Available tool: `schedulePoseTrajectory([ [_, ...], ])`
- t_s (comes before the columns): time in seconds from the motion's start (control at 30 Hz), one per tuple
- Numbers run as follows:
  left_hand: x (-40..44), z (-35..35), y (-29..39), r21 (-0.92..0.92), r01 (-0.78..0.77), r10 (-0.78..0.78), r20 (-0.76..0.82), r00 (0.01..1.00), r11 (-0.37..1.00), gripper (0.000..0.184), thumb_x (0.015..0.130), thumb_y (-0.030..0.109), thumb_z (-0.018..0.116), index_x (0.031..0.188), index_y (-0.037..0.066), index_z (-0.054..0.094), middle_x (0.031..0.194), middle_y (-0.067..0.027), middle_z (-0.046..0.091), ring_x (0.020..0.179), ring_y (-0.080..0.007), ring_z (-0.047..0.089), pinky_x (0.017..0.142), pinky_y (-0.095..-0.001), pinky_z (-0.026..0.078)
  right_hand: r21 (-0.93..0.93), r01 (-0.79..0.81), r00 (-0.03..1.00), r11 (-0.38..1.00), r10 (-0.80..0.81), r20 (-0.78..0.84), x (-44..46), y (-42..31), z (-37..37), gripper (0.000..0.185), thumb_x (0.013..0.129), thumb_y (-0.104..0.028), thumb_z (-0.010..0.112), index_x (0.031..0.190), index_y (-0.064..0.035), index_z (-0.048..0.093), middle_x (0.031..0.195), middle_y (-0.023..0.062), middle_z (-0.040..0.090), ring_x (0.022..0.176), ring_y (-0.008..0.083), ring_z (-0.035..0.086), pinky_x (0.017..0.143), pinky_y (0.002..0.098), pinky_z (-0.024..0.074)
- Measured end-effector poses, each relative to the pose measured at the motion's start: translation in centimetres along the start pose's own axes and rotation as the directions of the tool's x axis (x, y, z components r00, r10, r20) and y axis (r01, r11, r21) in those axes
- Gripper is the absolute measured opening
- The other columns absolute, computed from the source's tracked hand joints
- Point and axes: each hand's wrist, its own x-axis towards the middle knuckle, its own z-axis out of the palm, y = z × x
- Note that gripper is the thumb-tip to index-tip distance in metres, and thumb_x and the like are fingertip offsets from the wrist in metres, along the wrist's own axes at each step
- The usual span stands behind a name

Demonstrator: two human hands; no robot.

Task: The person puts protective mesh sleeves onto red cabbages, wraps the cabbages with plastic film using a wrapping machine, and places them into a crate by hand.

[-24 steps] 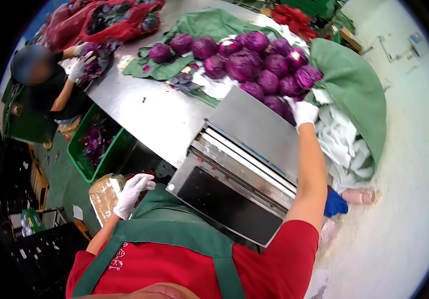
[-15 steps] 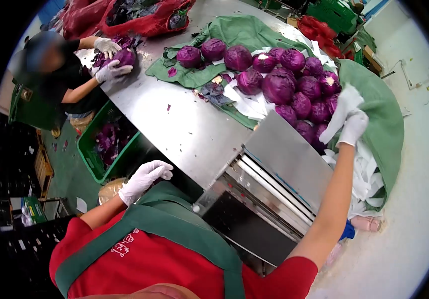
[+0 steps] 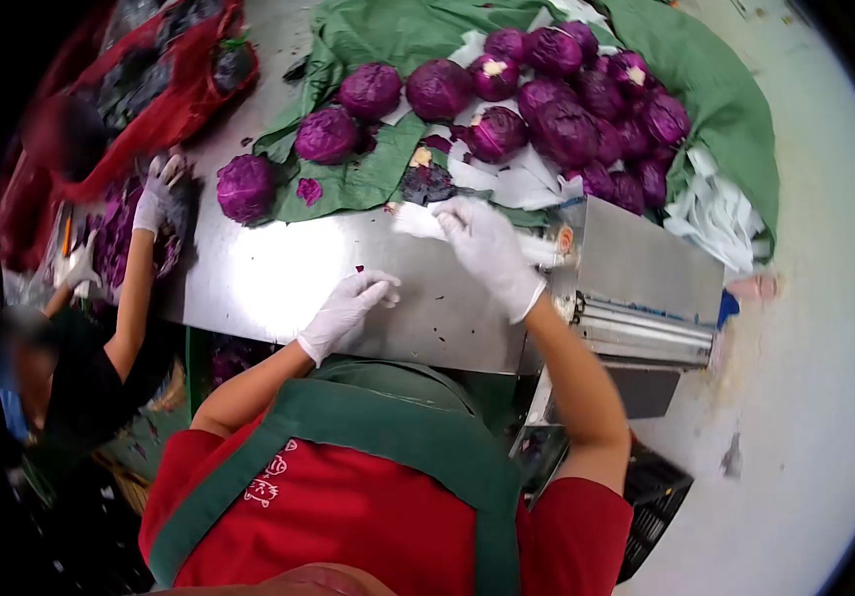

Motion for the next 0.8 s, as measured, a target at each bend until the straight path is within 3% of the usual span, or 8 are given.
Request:
schedulePoseTrajectory([
  [0.1, 0.6, -2.8, -0.5, 0.080, -0.043, 0.048, -0.065, 0.997, 0.996, 0.024, 0.100, 0.019, 0.051, 0.112, 0.002, 0.062, 0.093, -0.0048, 0.066, 0.092, -0.0127, 0.061, 0.086, -0.0275, 0.048, 0.261, -0.254, 0.965, 0.931, 0.260, 0.009, -5.0, 0.6, 2.5, 0.018, 0.092, -0.017, 0.059, 0.100, -0.0041, 0.067, 0.089, 0.0136, 0.067, 0.082, 0.0293, 0.064, 0.073, 0.0385, 0.0493],
  [0.17, 0.3, -3.2, 1.4, 0.530, -0.103, 0.258, -0.227, 0.939, 0.841, 0.020, 0.098, 0.018, 0.054, 0.107, 0.004, 0.064, 0.092, -0.0079, 0.067, 0.086, -0.0173, 0.064, 0.081, -0.0296, 0.049, 0.072, -0.254, 0.962, 0.965, 0.259, -0.085, -7.7, 3.1, 4.6, 0.018, 0.092, -0.018, 0.058, 0.099, -0.0045, 0.067, 0.088, 0.0145, 0.067, 0.082, 0.0313, 0.064, 0.072, 0.0403, 0.0492],
  [0.27, 6.6, -1.4, 3.9, 0.835, -0.483, 0.641, 0.222, 0.734, 0.264, 0.019, 0.086, 0.012, 0.062, 0.104, 0.009, 0.065, 0.098, -0.0110, 0.065, 0.088, -0.0291, 0.062, 0.074, -0.0378, 0.050, -0.150, -0.310, 0.947, 0.939, 0.292, -0.134, -8.7, 4.9, 5.2, 0.018, 0.092, -0.021, 0.057, 0.095, -0.0051, 0.066, 0.087, 0.0162, 0.067, 0.082, 0.0347, 0.064, 0.071, 0.0430, 0.0490],
  [0.43, 16.1, 3.3, -0.5, 0.770, -0.596, 0.602, 0.593, 0.535, -0.229, 0.021, 0.081, 0.018, 0.060, 0.101, 0.013, 0.066, 0.100, -0.0041, 0.066, 0.100, -0.0264, 0.062, 0.083, -0.0398, 0.049, -0.157, -0.426, 0.905, 0.891, 0.418, -0.086, -8.6, 4.5, 4.3, 0.028, 0.094, -0.031, 0.057, 0.090, -0.0040, 0.065, 0.083, 0.0150, 0.068, 0.080, 0.0344, 0.066, 0.071, 0.0430, 0.0499],
  [0.5, 16.9, 3.0, -1.4, 0.745, -0.541, 0.101, 0.619, 0.779, -0.391, 0.015, 0.079, 0.022, 0.060, 0.089, 0.013, 0.066, 0.098, -0.0033, 0.068, 0.105, -0.0240, 0.061, 0.085, -0.0406, 0.048, 0.002, -0.603, 0.792, 0.798, 0.598, 0.124, -10.2, 5.0, 4.0, 0.032, 0.095, -0.032, 0.057, 0.097, -0.0021, 0.066, 0.087, 0.0142, 0.070, 0.081, 0.0323, 0.067, 0.071, 0.0422, 0.0503],
  [0.57, 13.2, 3.0, 1.6, 0.833, -0.459, 0.240, 0.535, 0.810, -0.307, 0.011, 0.083, 0.020, 0.061, 0.080, 0.010, 0.063, 0.090, -0.0060, 0.069, 0.093, -0.0247, 0.064, 0.078, -0.0378, 0.050, 0.115, -0.768, 0.622, 0.629, 0.693, 0.364, -11.2, 6.9, 4.6, 0.037, 0.096, -0.034, 0.058, 0.105, -0.0001, 0.067, 0.090, 0.0134, 0.071, 0.083, 0.0302, 0.068, 0.072, 0.0415, 0.0507],
  [0.63, 10.0, 2.4, 3.5, 0.767, -0.154, 0.308, -0.060, 0.949, 0.623, 0.015, 0.086, 0.025, 0.063, 0.079, 0.011, 0.061, 0.077, -0.0074, 0.065, 0.077, -0.0229, 0.066, 0.067, -0.0389, 0.049, 0.287, -0.580, 0.810, 0.763, 0.578, 0.101, -10.7, 8.3, 5.9, 0.049, 0.096, -0.035, 0.060, 0.127, 0.0032, 0.055, 0.101, 0.0122, 0.069, 0.091, 0.0213, 0.065, 0.078, 0.0350, 0.0501],
  [0.8, 5.2, 1.7, 2.4, 0.474, -0.082, 0.162, -0.130, 0.978, 0.877, 0.020, 0.089, 0.025, 0.068, 0.089, 0.006, 0.061, 0.078, -0.0059, 0.066, 0.070, -0.0148, 0.063, 0.064, -0.0314, 0.050, 0.743, -0.414, 0.808, 0.526, 0.589, 0.033, -1.0, 5.1, 5.8, 0.041, 0.099, -0.029, 0.058, 0.129, -0.0003, 0.058, 0.103, 0.0027, 0.066, 0.090, 0.0112, 0.061, 0.079, 0.0260, 0.0502],
])
